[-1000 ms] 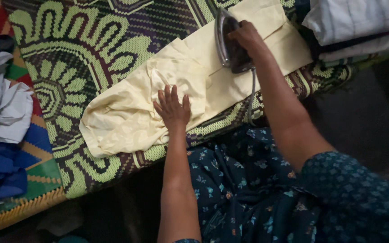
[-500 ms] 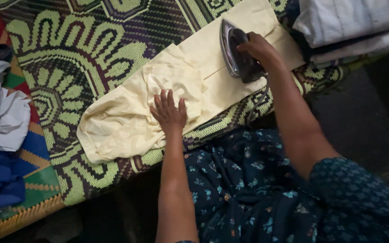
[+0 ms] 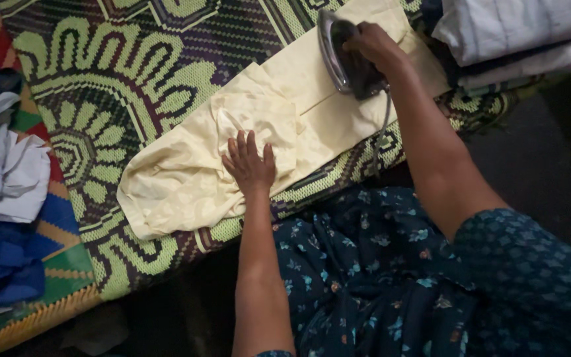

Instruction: The person irons a cream-colored shirt laid out on a patterned mat on the floor. They use a handheld electric iron to smooth the fabric, moving it back and forth across the shirt's surface. The person adjusts the shirt's position with their left hand while ironing with their right hand.

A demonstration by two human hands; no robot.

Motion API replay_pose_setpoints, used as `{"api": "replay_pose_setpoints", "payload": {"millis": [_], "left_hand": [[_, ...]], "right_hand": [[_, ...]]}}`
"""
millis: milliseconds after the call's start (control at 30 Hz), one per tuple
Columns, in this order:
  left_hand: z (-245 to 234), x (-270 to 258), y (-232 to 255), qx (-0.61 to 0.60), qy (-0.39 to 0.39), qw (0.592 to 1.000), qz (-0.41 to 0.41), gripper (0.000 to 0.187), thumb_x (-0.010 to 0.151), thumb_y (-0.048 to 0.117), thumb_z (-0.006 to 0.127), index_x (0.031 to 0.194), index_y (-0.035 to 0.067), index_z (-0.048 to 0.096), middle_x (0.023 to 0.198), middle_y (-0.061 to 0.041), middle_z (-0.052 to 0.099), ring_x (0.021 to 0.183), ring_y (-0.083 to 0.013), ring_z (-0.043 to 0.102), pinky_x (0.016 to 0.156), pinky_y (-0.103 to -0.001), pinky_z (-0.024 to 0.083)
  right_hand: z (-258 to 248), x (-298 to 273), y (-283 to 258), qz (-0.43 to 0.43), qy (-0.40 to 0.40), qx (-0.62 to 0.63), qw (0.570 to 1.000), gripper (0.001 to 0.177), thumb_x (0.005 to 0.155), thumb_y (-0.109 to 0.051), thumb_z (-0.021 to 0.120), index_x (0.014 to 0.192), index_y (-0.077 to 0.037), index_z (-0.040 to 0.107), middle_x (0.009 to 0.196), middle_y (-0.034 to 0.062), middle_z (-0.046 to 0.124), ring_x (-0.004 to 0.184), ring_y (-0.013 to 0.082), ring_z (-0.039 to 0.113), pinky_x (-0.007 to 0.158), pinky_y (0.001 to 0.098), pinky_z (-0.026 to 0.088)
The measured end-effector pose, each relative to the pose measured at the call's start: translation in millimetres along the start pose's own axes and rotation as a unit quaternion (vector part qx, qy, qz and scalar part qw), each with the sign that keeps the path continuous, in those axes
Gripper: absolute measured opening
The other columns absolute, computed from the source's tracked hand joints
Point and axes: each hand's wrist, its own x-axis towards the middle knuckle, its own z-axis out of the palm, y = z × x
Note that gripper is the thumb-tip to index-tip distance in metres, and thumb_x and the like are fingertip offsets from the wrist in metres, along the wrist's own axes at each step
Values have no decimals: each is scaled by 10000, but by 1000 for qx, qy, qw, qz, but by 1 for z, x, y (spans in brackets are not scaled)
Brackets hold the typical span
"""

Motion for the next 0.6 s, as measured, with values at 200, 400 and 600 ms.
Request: {"api": "replay_pose_setpoints", "payload": {"millis": [200, 400, 600], "left_hand": [[1, -1, 1, 2, 5, 1000, -3, 601, 995, 540, 541, 1478, 182, 538, 1598, -36, 432, 1519, -305, 308, 1219, -621, 172], [-1, 4, 0, 0, -17, 1000, -7, 624, 987, 552, 522, 1487, 178, 521, 1601, -50, 406, 1514, -309, 280, 1207, -629, 149], [-5, 2, 2, 2, -41, 999, -15, 623, 996, 539, 506, 1500, 172, 502, 1613, -51, 387, 1520, -313, 267, 1210, -625, 135]], "right_hand": [[0, -77, -37, -16, -113, -22, 993, 529, 766, -269, 783, 1250, -79, 684, 1004, 133, 750, 834, 244, 690, 801, 392, 537], [18, -91, -82, -3, -147, 31, 989, 549, 748, -266, 785, 1269, -114, 708, 1012, 152, 747, 825, 258, 672, 769, 399, 541], [48, -43, -99, -59, -124, -34, 990, 557, 732, -275, 803, 1259, -123, 706, 1044, 119, 742, 859, 259, 698, 803, 393, 548]]}}
